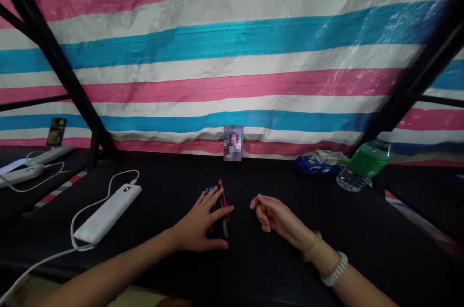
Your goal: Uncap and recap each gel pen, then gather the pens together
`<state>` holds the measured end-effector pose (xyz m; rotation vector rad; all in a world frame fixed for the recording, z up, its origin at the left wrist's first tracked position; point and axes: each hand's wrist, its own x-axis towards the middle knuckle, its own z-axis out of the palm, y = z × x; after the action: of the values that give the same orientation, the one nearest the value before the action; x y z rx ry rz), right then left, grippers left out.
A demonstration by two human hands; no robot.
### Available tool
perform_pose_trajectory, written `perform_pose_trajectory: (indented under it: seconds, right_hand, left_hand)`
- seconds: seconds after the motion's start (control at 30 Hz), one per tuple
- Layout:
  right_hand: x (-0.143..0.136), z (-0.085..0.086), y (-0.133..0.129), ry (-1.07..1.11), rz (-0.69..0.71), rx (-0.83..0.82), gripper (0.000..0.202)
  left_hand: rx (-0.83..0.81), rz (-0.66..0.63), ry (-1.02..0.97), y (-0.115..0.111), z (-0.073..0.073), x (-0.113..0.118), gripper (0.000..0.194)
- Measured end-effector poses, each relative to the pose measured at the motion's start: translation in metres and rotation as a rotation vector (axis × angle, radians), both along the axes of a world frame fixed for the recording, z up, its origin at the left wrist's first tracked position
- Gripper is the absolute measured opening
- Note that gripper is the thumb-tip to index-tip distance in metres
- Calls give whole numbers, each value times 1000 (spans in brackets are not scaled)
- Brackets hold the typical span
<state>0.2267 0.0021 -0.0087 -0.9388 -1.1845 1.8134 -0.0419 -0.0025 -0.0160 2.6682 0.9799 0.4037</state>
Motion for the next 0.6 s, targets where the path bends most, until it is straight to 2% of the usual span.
perform_pose_trajectory:
  seconds: [0.3, 0.47, 0.6]
  right_hand:
    - [5, 0, 5, 5, -96, 36, 37]
    - [5, -1, 6, 8, -121, 37, 35]
    - [6, -4, 9, 15, -123, 24, 37]
  left_hand:
    - [38, 62, -32, -15, -10, 41, 86]
    - [44, 125, -38, -28, -13, 50, 89]
    - [38, 115, -47, -34, -8, 51, 93]
